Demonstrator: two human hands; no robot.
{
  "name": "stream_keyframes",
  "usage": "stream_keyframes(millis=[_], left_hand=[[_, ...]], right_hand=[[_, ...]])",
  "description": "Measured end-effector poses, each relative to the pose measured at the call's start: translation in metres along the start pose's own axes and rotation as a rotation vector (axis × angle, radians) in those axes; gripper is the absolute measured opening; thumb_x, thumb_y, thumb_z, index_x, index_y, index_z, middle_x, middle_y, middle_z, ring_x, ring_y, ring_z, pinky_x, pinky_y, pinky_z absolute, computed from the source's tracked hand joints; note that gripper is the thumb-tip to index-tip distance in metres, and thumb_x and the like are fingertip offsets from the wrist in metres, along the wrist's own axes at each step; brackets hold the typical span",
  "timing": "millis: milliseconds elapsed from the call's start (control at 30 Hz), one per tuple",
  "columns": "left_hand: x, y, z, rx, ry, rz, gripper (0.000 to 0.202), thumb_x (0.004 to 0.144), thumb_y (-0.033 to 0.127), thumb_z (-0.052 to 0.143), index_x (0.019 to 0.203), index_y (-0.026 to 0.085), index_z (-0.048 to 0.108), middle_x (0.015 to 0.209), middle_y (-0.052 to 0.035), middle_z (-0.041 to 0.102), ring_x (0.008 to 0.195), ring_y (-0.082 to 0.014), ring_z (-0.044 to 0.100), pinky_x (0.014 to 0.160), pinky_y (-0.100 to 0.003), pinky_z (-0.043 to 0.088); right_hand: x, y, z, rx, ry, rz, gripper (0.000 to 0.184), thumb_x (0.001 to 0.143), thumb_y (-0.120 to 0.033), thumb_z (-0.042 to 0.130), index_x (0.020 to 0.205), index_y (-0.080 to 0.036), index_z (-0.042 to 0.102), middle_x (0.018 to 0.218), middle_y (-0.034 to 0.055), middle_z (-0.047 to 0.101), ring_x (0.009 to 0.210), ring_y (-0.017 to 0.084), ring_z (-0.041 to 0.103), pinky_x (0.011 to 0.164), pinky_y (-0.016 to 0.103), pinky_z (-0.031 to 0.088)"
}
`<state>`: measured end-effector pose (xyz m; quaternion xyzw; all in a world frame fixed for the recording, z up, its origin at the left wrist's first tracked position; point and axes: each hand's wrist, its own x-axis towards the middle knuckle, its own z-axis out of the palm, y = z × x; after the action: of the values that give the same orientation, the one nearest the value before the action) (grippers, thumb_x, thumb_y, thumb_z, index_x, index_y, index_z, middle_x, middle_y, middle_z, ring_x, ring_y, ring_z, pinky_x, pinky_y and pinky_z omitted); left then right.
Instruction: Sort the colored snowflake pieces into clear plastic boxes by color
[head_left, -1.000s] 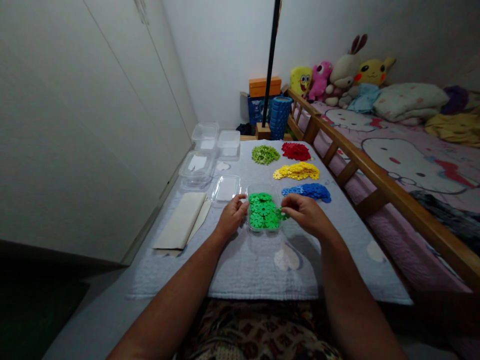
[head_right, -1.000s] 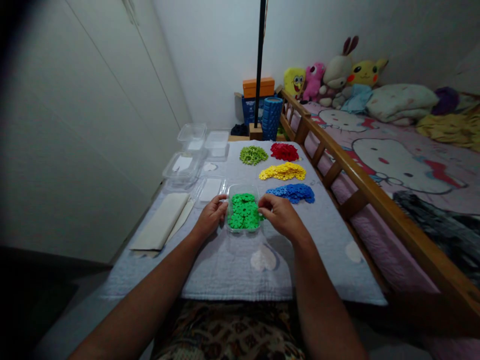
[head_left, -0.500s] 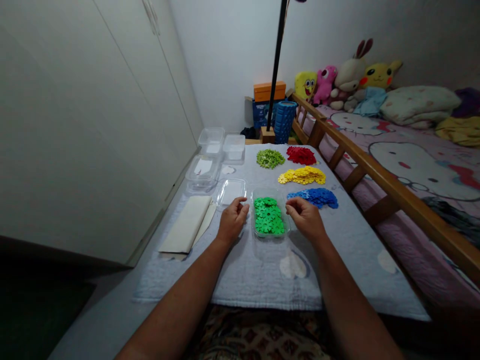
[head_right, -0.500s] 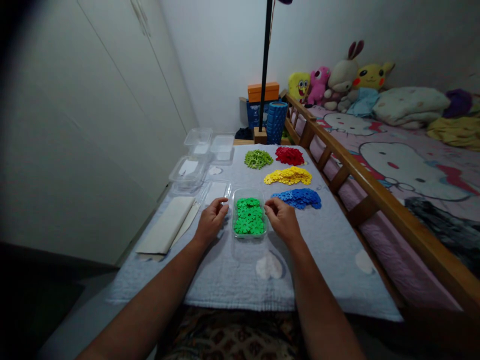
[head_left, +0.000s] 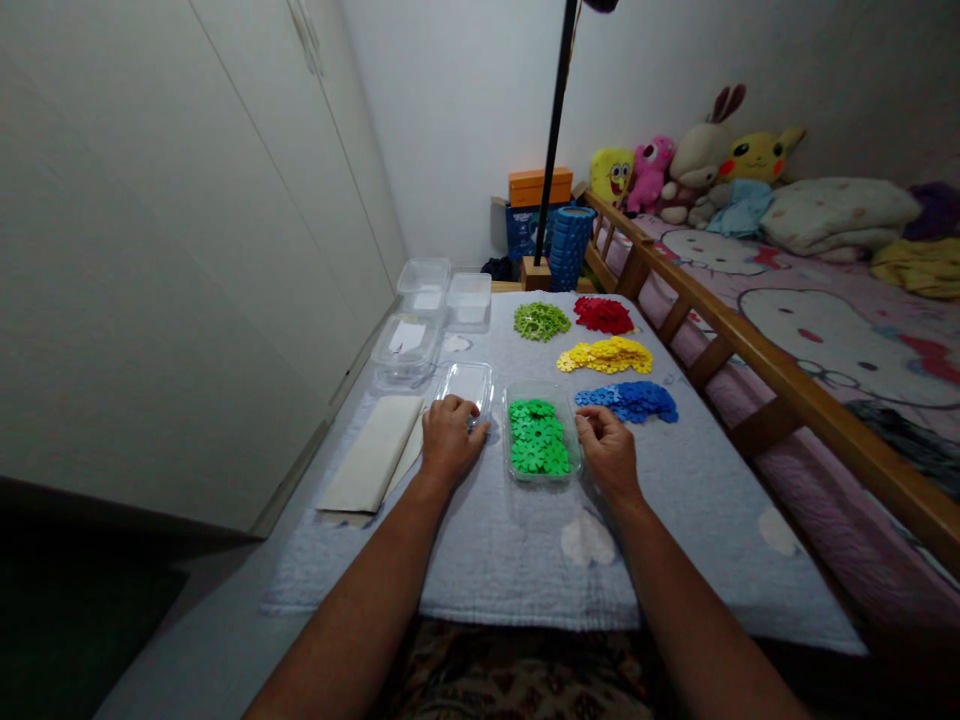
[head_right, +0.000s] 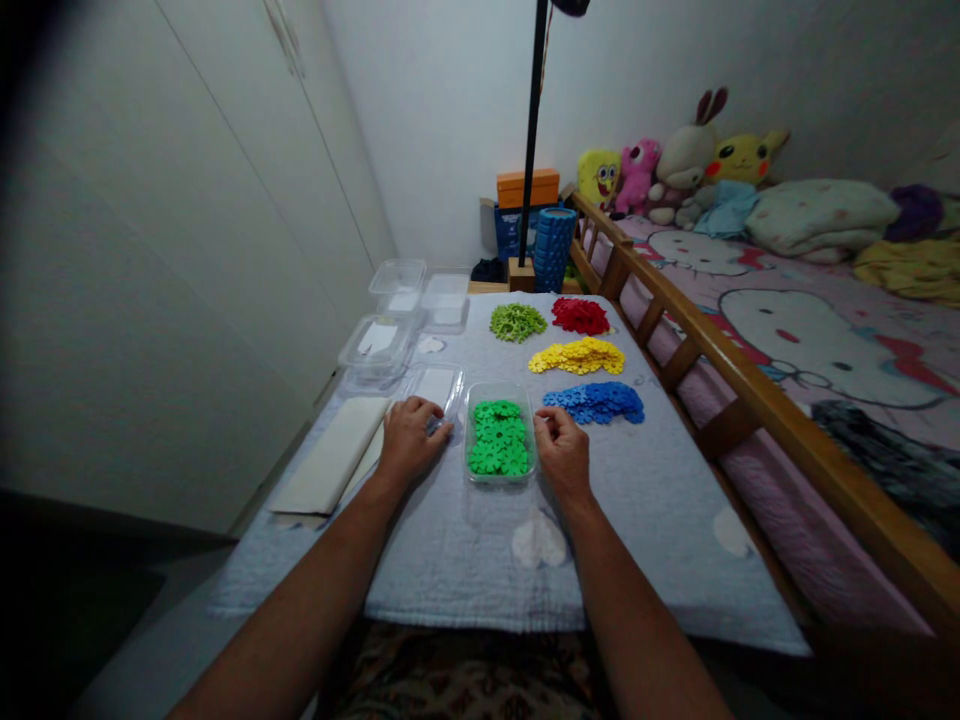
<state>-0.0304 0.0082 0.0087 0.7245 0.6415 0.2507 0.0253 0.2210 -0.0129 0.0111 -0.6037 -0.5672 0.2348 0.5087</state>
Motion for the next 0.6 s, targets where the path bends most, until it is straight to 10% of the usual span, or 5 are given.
stream_keyframes(millis=[600], left_hand=[[-0.003, 0.011, -0.002, 0.199, -0.141, 0.074, 0.016, 0.094, 0.021, 0.050, 0.092, 0.018, 0.065, 0.093, -0.0102, 0.062, 0.089, -0.0247, 0.060, 0.076, -0.035, 0.043]], right_hand=[[0.001, 0.002, 0.002, 0.026, 0.028, 0.007, 0.027, 0.086, -0.043, 0.058, 0.088, -0.018, 0.067, 0.066, -0.0011, 0.060, 0.060, 0.015, 0.056, 0.059, 0.026, 0.043]])
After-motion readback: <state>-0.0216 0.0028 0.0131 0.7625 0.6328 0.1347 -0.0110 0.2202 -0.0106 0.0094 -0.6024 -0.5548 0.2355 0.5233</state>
